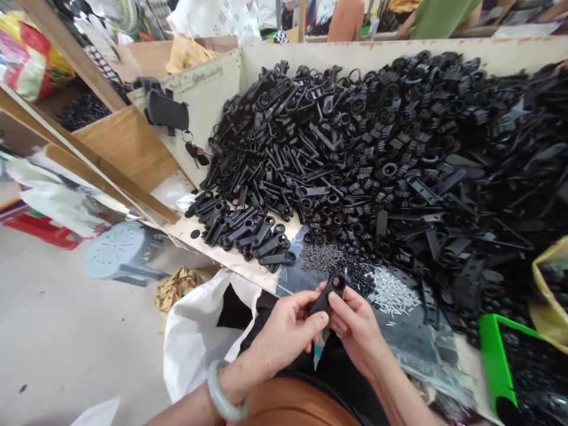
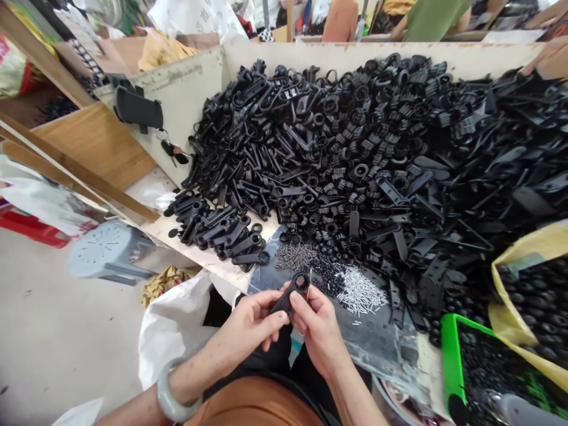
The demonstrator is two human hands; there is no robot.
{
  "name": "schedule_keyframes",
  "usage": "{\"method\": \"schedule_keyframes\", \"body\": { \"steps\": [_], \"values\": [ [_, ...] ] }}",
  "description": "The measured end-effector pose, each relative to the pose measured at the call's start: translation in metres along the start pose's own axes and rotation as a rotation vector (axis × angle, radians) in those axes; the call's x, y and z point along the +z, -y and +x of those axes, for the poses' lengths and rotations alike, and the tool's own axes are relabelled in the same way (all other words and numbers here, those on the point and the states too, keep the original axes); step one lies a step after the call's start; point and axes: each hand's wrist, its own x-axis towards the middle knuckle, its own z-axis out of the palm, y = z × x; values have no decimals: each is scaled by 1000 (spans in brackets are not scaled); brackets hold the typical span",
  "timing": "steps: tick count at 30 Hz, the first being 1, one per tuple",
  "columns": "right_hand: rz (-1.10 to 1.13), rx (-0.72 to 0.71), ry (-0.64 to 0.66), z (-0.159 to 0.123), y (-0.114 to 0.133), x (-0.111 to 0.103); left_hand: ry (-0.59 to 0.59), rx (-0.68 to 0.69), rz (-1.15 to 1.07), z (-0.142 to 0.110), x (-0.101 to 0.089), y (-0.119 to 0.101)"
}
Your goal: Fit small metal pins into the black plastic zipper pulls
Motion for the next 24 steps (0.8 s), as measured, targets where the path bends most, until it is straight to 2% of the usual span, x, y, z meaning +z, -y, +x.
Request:
{"method": "schedule_keyframes", "body": {
  "steps": [2,3,6,8,10,13,18,24],
  "values": [
    [-30,-4,-20,0,-1,1,8,54,85,-4,-5,0],
    [-65,-11,-29,0,-1,1,-39,133,185,-6,-9,1],
    [-197,-39,-50,2,0,-2,-352,491,674,-6,-30,-2],
    [-284,-51,-43,6,0,-3,-596,638,1027,1,-48,-8],
    [-385,-89,-21,11,2,-2,-763,632,1274,13,-63,-16],
    [-548,-213,22,20,10,3,-877,533,1433,32,-77,-25],
    [-783,-373,51,46,34,7,-933,468,1482,49,-89,-25],
    [-1310,-563,-81,88,59,9,-940,481,1465,49,-100,-22]
  ]
}}
